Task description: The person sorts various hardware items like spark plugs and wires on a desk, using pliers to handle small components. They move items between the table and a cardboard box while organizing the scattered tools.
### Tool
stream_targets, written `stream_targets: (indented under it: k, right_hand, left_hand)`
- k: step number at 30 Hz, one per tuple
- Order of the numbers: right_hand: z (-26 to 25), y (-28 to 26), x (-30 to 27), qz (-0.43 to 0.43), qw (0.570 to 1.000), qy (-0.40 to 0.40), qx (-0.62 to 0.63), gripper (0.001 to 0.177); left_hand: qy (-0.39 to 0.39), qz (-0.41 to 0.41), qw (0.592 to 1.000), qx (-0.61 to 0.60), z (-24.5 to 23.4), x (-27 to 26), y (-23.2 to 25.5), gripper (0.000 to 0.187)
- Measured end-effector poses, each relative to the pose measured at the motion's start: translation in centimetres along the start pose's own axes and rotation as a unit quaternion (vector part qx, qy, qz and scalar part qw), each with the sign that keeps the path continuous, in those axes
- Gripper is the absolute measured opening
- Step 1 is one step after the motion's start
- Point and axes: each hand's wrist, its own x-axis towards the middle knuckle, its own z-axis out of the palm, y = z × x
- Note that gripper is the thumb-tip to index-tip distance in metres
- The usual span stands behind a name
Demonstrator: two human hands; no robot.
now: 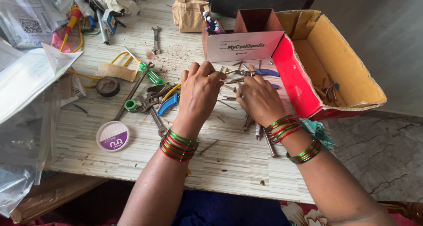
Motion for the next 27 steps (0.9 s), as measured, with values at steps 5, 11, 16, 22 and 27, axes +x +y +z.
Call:
stream_targets:
  k: [5,11,16,22,27]
  right_hand:
    - [0.7,0.4,0.2,-0.001,0.998,0.003,-0.056,0.012]
    - [-0.4,1.7,0.4,0.159,0.951,-0.023,0.265,0.013]
    - [1.5,1.3,0.8,0.119,0.869,-0.026,0.479,0.017]
    - [0.6,0.5,1.2,0.155,0.917,-0.031,0.366,0.018]
    - [-0.6,-1.6,0.7,0.126,0.968,-0.103,0.190,0.014]
  left_hand:
    - [0.017,0.031,0.999,-0.005,-0.2,0.1,0.6,0.017]
    - [0.060,-0.019,0.994,-0.094,0.3,0.2,0.5,0.031]
    - [0.033,-0.067,0.969,-0.235,1.6,0.3,0.0,0.025]
    - [0.012,-0.148,0.911,-0.386,3.1,0.3,-1.3,0.016]
    - [0.008,-0.198,0.872,-0.448,3.2,0.4,-2.0,0.019]
